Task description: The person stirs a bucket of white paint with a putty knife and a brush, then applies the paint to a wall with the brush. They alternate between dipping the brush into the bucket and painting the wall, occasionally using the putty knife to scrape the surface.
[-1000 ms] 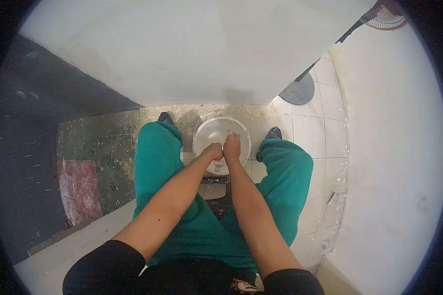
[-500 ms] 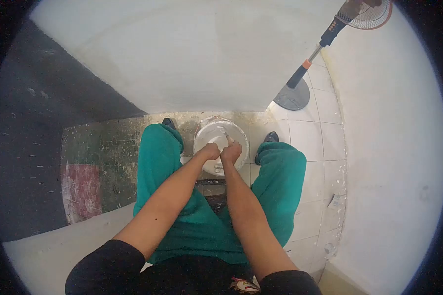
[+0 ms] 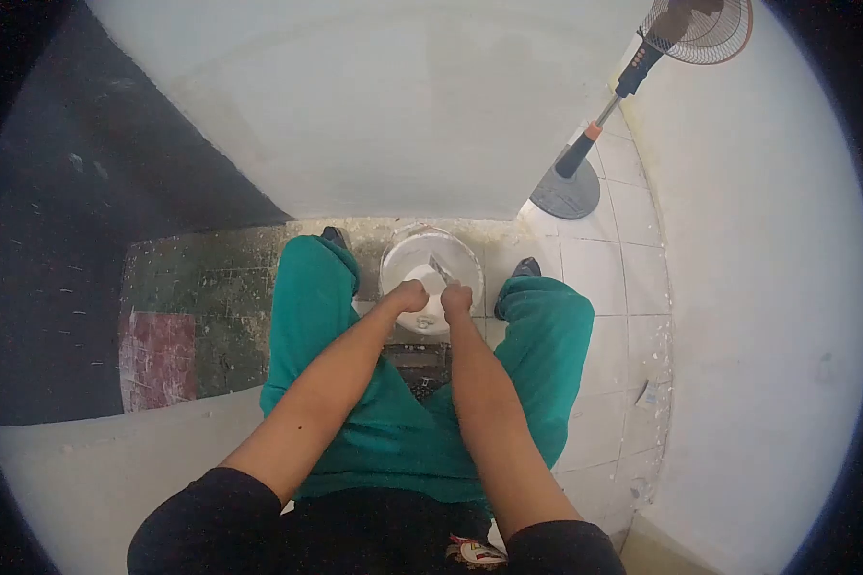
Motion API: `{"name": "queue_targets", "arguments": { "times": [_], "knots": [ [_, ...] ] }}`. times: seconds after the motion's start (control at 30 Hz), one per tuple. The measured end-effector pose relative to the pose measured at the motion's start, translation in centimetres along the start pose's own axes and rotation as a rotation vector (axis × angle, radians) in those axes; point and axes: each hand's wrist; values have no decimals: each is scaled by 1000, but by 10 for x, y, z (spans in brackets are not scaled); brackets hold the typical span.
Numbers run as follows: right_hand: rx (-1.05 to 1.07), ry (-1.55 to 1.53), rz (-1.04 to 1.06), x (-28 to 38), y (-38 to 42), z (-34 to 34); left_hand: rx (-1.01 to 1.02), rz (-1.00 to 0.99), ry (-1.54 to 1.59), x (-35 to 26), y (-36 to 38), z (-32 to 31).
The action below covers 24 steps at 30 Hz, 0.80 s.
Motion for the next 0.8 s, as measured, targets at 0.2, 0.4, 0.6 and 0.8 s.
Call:
{"name": "queue_targets", "arguments": {
  "times": [0.2,0.4,0.6,0.8],
  "knots": [
    [107,-70,33,12,18,17,16,43,21,8,4,3],
    [242,-147,-62,6,-1,30,23,30,47,2,-1,5],
    [499,-242,-205,13,2,46,61,-33,27,-19,-10,-1],
    [568,-290,-135,14,11,59,71,-96,45,-50,12,10]
  ]
}}
Point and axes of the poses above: each hand's wrist, its own y-axis away from the middle knuckle, its own z-axis out of the back of the hand, x = y × z, and after that the axes turned 3 degrees about z, right-handed
